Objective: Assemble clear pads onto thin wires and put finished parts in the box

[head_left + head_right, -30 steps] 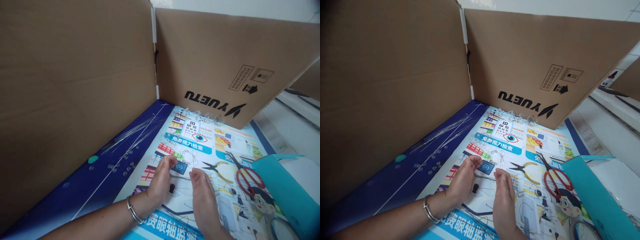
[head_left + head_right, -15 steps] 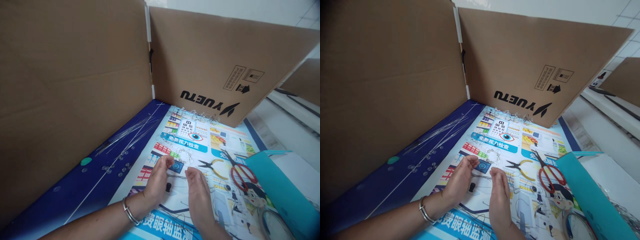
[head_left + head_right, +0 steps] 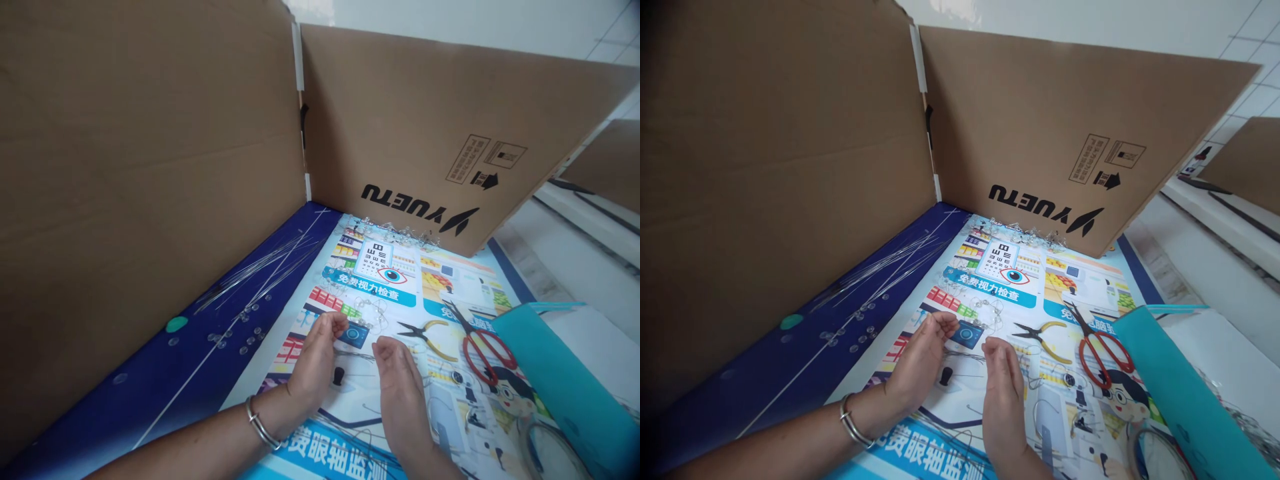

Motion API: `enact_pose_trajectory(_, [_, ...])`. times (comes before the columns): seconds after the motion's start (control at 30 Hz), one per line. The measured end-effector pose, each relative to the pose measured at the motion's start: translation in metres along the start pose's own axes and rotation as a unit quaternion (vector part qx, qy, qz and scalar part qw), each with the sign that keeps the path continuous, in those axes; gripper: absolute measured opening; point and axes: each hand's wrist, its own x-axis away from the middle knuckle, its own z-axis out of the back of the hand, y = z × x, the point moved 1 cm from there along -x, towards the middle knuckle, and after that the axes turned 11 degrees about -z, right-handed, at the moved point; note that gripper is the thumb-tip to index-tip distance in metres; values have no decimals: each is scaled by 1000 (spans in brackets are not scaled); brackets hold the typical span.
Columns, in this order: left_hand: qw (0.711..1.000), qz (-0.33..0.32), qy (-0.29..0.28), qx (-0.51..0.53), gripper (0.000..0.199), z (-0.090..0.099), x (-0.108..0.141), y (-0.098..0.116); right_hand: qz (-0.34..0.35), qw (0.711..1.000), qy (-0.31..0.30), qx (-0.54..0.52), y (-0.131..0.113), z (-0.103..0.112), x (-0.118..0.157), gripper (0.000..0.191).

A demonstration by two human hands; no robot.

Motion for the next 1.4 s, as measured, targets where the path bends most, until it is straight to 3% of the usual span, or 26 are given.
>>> enact_pose_trajectory(0.57, [1000,8,3,13,33,0,0,2,11,1000,0,-23,-1,3,-2,20])
enact_pose_trajectory(0.8, [999,-5,29,27,30,5,-13,10,14,999,-5,-38,-5,4,-5,20])
enact_pose_trajectory(0.87, [999,-9,-9,-30,24,6,-19,17,13,999,-4,-43,-10,4,-5,21])
enact_pose_trajectory(0.93, [987,-2,-108,-119,17,6,-23,22,14,999,0,-47,-16,4,-4,21])
enact_pose_trajectory(1.07, [904,-51,-299,-302,8,5,-24,24,31,998,-2,-56,-27,4,-2,20])
enact_pose_trajectory(1.13, [868,-87,-331,-361,10,5,-22,22,29,998,-7,-56,-29,4,-2,19])
enact_pose_trajectory(1.3, [845,-140,-337,-390,10,4,-21,20,-1,998,-10,-68,-25,6,-6,20])
enact_pose_trajectory(1.4, [811,-175,-365,-422,13,1,-18,17,-5,997,-22,-78,-23,5,-6,19])
